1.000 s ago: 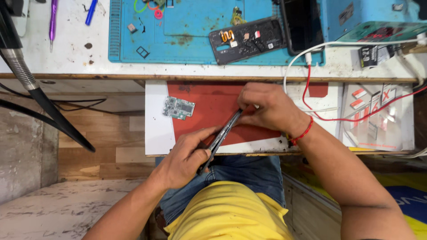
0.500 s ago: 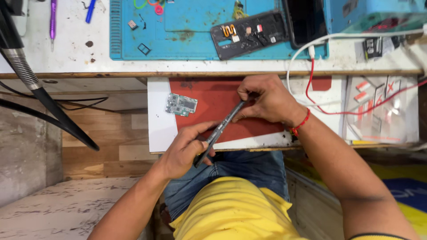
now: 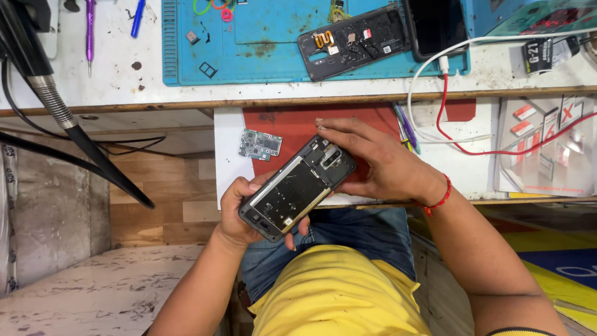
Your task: The person disassembles a smartphone by prying open the back cover with a metal tool, separating the screen assembly, and removing the motherboard. The components are placed on the workbench.
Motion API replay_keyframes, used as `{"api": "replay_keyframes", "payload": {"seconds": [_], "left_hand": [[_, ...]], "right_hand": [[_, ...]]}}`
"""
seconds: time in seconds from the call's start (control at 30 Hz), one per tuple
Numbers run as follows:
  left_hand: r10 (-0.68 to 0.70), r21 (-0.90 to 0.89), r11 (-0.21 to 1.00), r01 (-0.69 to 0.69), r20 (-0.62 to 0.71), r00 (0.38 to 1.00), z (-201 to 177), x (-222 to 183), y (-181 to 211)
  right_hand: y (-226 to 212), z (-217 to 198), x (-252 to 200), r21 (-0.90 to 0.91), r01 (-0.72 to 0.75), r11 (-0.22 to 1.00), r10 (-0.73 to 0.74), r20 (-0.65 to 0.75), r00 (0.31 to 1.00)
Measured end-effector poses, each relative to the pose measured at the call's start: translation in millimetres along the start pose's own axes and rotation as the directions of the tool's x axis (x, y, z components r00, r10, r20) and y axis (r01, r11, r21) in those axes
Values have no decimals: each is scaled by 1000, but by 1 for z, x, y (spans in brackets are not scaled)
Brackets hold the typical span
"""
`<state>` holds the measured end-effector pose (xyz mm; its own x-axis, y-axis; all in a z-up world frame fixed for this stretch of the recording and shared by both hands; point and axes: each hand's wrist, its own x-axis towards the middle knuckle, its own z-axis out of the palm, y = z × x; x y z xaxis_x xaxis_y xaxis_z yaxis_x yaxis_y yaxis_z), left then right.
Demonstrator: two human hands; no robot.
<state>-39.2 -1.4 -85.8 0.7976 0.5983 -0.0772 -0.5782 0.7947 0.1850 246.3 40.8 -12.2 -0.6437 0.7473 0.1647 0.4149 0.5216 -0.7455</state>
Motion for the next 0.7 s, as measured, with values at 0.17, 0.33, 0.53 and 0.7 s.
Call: {"api": "replay_keyframes", "payload": {"seconds": [0.17,0.33,0.53,0.7], "left_hand": [[-55,27,998,55,-10,998,2,1,2],[-67,-82,994,72,51,996,2,8,-2],[-3,-164,986,32,176,984,-9,10,-23],[49,-219,976,-19,129,990,-11,19,-32]], "right_hand": [[1,-12,-2,65,-6,998,4,44,999],[8,-22,2,124,92,988,-98,40,994],[15,-22,2,284,212,935,-215,-22,976],[22,-14,5,621,42,783,-71,23,997]]}}
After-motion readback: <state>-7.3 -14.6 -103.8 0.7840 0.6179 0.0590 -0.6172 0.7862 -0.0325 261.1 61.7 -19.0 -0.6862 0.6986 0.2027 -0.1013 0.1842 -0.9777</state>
